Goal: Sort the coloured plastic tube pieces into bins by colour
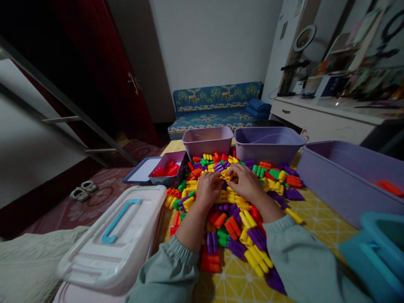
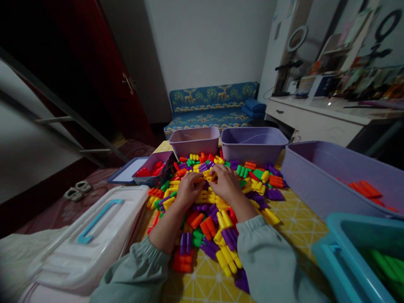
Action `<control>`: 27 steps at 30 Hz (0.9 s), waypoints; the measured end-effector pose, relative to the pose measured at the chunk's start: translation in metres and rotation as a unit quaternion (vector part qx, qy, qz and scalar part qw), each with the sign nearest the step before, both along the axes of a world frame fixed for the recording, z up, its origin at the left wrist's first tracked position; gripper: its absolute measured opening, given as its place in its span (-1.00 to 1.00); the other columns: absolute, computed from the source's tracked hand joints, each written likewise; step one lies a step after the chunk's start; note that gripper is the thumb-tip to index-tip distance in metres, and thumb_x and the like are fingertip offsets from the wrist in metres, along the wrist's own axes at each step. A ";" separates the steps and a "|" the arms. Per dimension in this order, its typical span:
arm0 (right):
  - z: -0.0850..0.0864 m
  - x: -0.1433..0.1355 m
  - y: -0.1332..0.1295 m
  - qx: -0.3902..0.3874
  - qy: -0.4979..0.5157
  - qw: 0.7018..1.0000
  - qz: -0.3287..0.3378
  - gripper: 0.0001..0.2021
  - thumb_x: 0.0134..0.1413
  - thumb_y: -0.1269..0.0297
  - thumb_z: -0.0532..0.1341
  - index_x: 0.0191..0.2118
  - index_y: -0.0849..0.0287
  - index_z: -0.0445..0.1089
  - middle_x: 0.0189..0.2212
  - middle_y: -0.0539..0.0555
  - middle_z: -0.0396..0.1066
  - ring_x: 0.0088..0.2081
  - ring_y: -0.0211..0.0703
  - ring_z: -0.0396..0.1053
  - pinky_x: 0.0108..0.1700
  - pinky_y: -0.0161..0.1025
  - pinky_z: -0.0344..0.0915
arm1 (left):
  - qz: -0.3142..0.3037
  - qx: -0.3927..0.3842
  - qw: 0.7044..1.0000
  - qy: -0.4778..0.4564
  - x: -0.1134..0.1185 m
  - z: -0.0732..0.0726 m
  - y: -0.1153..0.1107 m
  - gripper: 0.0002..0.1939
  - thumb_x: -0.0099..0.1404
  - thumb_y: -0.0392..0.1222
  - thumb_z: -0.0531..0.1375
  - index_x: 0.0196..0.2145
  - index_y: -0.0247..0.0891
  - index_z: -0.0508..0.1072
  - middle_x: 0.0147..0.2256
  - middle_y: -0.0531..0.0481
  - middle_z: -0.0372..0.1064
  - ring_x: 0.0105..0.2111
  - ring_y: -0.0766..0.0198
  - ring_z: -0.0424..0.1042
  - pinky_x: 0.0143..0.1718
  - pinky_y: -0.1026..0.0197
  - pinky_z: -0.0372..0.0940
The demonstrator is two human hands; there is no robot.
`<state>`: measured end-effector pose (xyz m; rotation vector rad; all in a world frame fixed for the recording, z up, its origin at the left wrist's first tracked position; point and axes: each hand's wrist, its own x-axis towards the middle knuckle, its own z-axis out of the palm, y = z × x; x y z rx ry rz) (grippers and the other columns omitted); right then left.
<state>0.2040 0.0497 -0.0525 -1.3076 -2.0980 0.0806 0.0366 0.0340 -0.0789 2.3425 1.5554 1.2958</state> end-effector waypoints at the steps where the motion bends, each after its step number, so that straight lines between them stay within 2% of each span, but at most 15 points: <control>1: 0.000 -0.002 -0.001 0.004 0.002 1.000 0.003 -0.83 -0.12 0.39 0.26 -0.32 0.09 0.32 -0.22 0.05 0.43 -0.12 -0.04 0.36 -0.07 -0.14 0.23 | -0.001 0.000 1.000 0.001 0.000 0.000 0.000 -0.75 0.14 -0.32 0.24 -0.18 -0.26 0.50 -0.25 -0.09 0.51 -0.20 0.12 0.42 -0.12 0.10 0.29; 5: -0.002 -0.007 -0.003 -0.006 0.048 0.999 -0.001 -0.82 -0.03 0.37 0.23 -0.23 0.11 0.32 -0.27 0.07 0.47 -0.19 -0.03 0.41 -0.10 -0.12 0.27 | -0.012 -0.003 1.000 -0.013 0.001 0.002 -0.001 -0.78 0.16 -0.33 0.22 -0.20 -0.24 0.51 -0.25 -0.08 0.51 -0.20 0.13 0.43 -0.11 0.10 0.30; 8: -0.003 -0.009 -0.004 -0.045 0.135 0.990 -0.011 -0.73 0.02 0.27 0.22 -0.11 0.13 0.29 -0.28 0.11 0.48 -0.24 -0.02 0.44 -0.18 -0.13 0.32 | -0.007 -0.012 0.999 -0.052 0.002 0.004 -0.003 -0.74 0.20 -0.27 0.21 -0.12 -0.23 0.49 -0.20 -0.09 0.50 -0.16 0.12 0.44 -0.09 0.08 0.30; 11: -0.004 -0.012 -0.003 -0.082 0.233 0.968 0.044 -0.71 0.05 0.22 0.20 -0.08 0.15 0.29 -0.27 0.12 0.48 -0.23 -0.04 0.46 -0.19 -0.15 0.35 | -0.013 -0.018 0.994 -0.106 0.002 0.005 -0.005 -0.61 0.23 -0.19 0.21 0.02 -0.23 0.40 -0.14 -0.11 0.49 -0.15 0.14 0.45 -0.09 0.10 0.33; 13: -0.005 -0.013 -0.002 -0.102 0.271 0.954 0.078 -0.72 0.05 0.23 0.19 -0.09 0.16 0.31 -0.25 0.12 0.48 -0.21 -0.05 0.46 -0.16 -0.14 0.36 | -0.020 -0.020 0.991 -0.128 0.001 0.004 -0.004 -0.58 0.23 -0.17 0.21 0.05 -0.24 0.38 -0.13 -0.13 0.48 -0.14 0.15 0.46 -0.09 0.10 0.34; 18: -0.009 -0.016 0.000 -0.126 0.304 0.939 0.102 -0.67 0.04 0.22 0.20 -0.04 0.17 0.32 -0.18 0.14 0.47 -0.16 -0.04 0.45 -0.09 -0.12 0.36 | -0.021 -0.011 0.991 -0.128 0.000 0.002 -0.003 -0.64 0.22 -0.17 0.22 -0.02 -0.26 0.43 -0.11 -0.15 0.48 -0.09 0.10 0.44 -0.04 0.06 0.32; 27: -0.010 -0.016 -0.001 -0.138 0.326 0.932 0.077 -0.70 0.03 0.15 0.20 -0.12 0.16 0.33 -0.32 0.09 0.49 -0.29 -0.07 0.46 -0.23 -0.17 0.37 | -0.063 -0.037 0.983 -0.169 0.002 0.006 -0.006 -0.53 0.16 -0.24 0.24 0.05 -0.23 0.38 -0.11 -0.10 0.48 -0.16 0.17 0.47 -0.12 0.15 0.37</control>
